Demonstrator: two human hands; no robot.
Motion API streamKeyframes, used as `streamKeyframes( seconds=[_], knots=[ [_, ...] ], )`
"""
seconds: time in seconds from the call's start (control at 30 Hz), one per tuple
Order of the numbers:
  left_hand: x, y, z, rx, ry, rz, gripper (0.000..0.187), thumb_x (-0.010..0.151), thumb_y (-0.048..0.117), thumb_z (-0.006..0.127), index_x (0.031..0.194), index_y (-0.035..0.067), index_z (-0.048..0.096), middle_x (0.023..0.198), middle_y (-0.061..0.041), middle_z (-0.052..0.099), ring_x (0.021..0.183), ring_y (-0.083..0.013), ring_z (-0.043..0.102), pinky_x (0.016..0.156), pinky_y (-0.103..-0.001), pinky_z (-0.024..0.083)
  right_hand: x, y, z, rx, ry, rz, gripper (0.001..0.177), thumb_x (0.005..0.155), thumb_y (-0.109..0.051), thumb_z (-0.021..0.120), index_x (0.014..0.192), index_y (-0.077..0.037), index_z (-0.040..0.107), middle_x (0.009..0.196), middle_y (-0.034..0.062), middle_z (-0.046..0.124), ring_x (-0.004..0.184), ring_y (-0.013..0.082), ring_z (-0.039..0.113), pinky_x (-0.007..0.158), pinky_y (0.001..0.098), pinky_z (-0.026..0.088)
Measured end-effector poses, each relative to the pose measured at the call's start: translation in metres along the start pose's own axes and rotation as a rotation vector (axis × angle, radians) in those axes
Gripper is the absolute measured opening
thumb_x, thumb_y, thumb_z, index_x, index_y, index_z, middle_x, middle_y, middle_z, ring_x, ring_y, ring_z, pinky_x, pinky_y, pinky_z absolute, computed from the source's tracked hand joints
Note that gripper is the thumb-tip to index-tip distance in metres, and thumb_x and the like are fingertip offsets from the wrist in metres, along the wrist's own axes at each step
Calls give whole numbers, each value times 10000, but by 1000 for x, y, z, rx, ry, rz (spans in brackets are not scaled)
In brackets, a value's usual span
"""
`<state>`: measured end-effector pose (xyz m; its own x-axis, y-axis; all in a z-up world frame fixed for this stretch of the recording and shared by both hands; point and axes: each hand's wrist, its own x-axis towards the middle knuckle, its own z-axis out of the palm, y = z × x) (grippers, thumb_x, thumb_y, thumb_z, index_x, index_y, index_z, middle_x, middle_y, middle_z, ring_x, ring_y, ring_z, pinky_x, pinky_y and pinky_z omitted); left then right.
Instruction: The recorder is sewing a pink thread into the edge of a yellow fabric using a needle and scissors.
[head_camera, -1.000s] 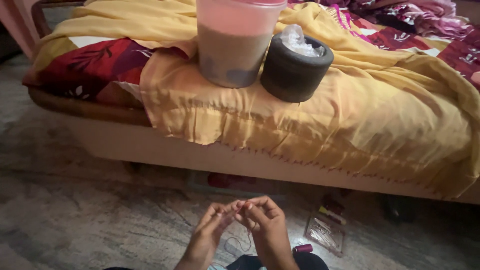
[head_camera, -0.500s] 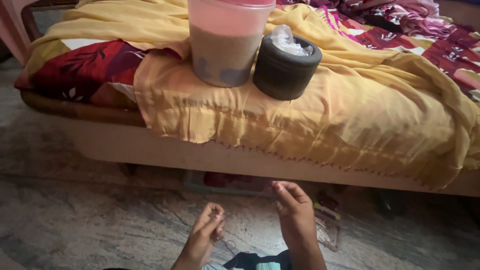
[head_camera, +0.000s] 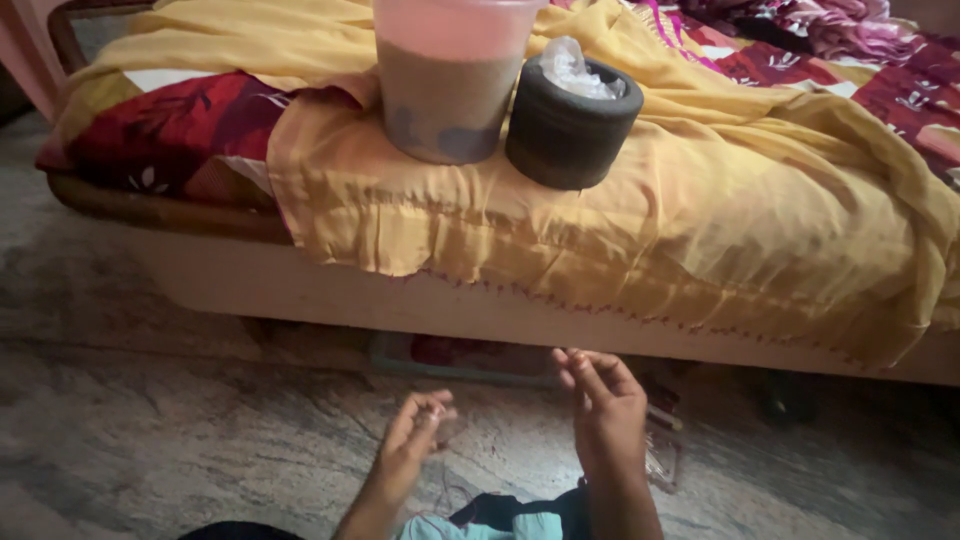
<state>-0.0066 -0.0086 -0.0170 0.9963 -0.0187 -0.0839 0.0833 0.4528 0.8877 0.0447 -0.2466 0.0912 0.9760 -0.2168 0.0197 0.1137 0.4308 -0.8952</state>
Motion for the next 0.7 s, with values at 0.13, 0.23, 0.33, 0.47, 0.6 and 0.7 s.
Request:
streamKeyframes(
  seconds=[0.13, 0.23, 0.33, 0.47, 0.6, 0.7],
  knots=[
    [11, -3, -17, 229, 103, 115, 184, 989, 230, 559, 1102, 102, 628, 1350, -71, 643, 1168, -158, 627, 909, -292, 544, 9, -5, -11, 135, -70, 0, 39, 939, 10, 656, 959, 43, 650, 1035, 164, 708, 1064, 306, 713, 968, 390, 563],
    [9, -8, -25, 311, 141, 210, 178, 1002, 211, 594, 1101, 72, 647, 1327, -92, 672, 1152, -166, 617, 938, -289, 504, 12, -18, -20, 109, -26, 7, 32, 939, 22, 640, 964, 41, 639, 1042, 168, 701, 1068, 313, 712, 995, 417, 563],
    [5, -23, -32, 374, 196, 178, 152, 987, 183, 628, 1070, 60, 663, 1204, -67, 717, 1049, -142, 642, 874, -277, 510, 17, -28, -42, 85, 10, -24, 40, 958, 18, 631, 990, 39, 640, 1049, 170, 694, 1071, 317, 705, 1006, 402, 581],
    [5, -67, -53, 262, 207, 50, 114, 940, 113, 673, 1025, 38, 667, 1021, -65, 736, 937, -134, 694, 821, -271, 547, 17, -43, -65, 136, 38, -62, 35, 989, 6, 636, 1007, 36, 638, 1059, 154, 689, 1098, 306, 711, 1022, 349, 573],
    [2, -91, -59, 74, 218, -37, 122, 928, 94, 680, 1013, 10, 656, 991, -90, 723, 878, -150, 687, 792, -285, 553, 16, -44, -82, 138, 58, -63, 31, 991, 23, 648, 1016, 41, 646, 1057, 170, 692, 1054, 285, 697, 1011, 361, 580],
    [1, -82, -50, 104, 253, -95, 147, 947, 111, 670, 1042, 0, 688, 973, -100, 708, 854, -149, 671, 788, -289, 552, 15, -38, -88, 163, 49, -89, 29, 991, 21, 655, 1013, 35, 641, 1061, 151, 688, 1051, 251, 703, 1010, 368, 549]
  ],
)
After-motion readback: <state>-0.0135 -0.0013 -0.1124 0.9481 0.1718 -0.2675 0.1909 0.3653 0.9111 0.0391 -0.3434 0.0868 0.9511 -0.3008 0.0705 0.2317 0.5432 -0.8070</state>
